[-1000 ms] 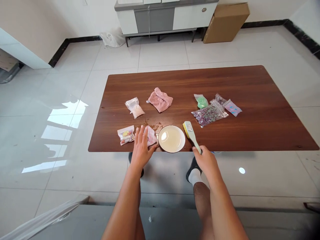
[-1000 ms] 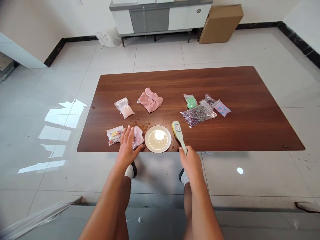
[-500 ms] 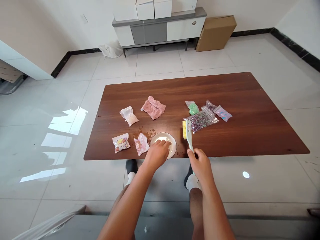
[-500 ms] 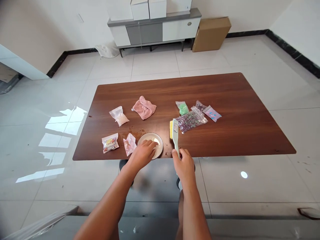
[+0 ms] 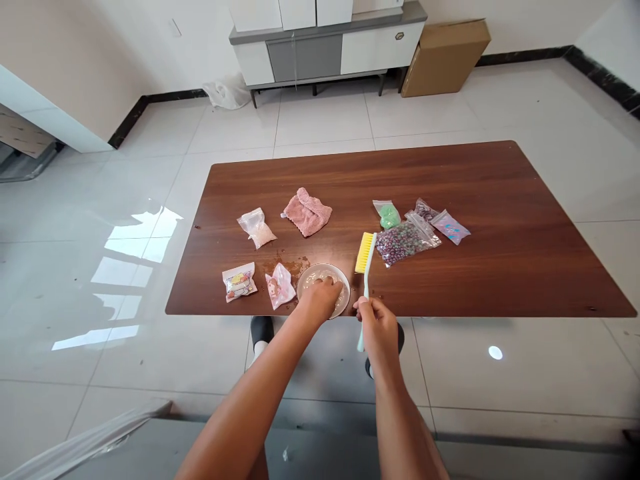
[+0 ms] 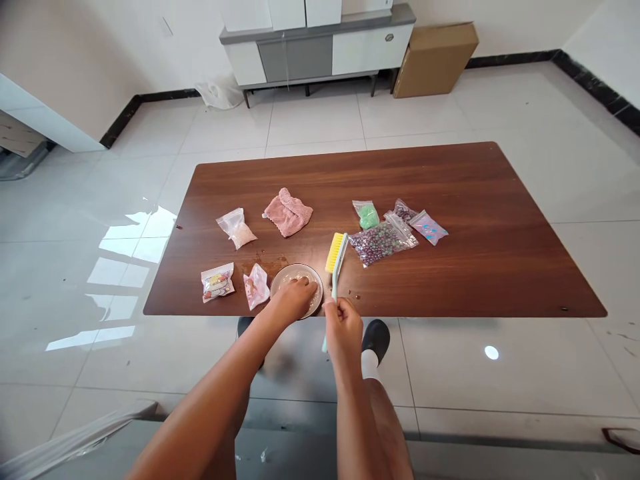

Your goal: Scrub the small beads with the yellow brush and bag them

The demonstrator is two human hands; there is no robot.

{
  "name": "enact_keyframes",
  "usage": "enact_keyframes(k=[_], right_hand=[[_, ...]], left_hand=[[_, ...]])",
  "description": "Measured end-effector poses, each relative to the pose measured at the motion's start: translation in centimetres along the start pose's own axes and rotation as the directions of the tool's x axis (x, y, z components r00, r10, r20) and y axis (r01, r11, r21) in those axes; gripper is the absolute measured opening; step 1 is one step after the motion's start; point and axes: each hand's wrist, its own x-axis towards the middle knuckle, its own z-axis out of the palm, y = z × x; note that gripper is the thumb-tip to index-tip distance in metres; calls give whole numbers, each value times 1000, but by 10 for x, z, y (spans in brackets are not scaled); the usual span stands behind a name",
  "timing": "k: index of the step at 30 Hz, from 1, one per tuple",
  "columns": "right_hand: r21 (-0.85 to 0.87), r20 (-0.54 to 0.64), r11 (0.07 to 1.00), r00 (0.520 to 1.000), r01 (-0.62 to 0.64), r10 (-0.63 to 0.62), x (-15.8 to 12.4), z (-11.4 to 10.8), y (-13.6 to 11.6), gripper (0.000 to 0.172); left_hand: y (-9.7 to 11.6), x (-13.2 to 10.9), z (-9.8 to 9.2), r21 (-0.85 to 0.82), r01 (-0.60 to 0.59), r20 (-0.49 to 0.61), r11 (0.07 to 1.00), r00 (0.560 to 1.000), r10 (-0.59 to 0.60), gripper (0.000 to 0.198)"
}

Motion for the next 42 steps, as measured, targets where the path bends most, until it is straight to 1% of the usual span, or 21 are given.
enact_keyframes(k=[3,8,12,16,18,22,24,27,31,36,42], right_hand=[[55,32,998,999,13,-14,-10,4,-5,40],[38,34,999,999,1,-3,-13,-9,-1,39],[15,30,1000,999,-12,12,-11,-10,2,40],[16,68,1000,998,4,-5,-10,-5,5,40],[14,76,1000,997,13,-14,-11,-5,6,39],[6,84,1000,996,29,-29,-12,-9,7,40],[2,78,999,996,32,-32,-12,-10,7,41],[-5,61,1000,998,30,-30,-12,-11,7,41],[-11,52,1000,998,26,-25,-11,-10,6,40],[-17,60,999,998,31,-30,-11,-7,3,40],[-13,70,999,997,34,-33,-11,-5,4,38]], left_hand=[[-1,5,0,19,-26,8,1000,1000,25,29],[-5,3,0,21,-56,-17,998,998,56,29],[-11,-7,-11,11,-71,-67,997,995,71,28],[-14,-15,-20,14,-79,-137,997,987,80,28],[-13,-19,-19,14,-103,-150,995,983,104,35],[-11,-26,-10,11,-158,-161,987,974,158,61],[-10,-30,-5,41,-185,-160,982,969,189,67],[-10,-31,1,100,-208,-135,973,966,220,59],[-9,-30,6,114,-231,-118,966,963,244,49],[-10,-29,9,112,-264,-106,958,955,276,45],[-11,-27,11,103,-283,-80,954,953,291,48]])
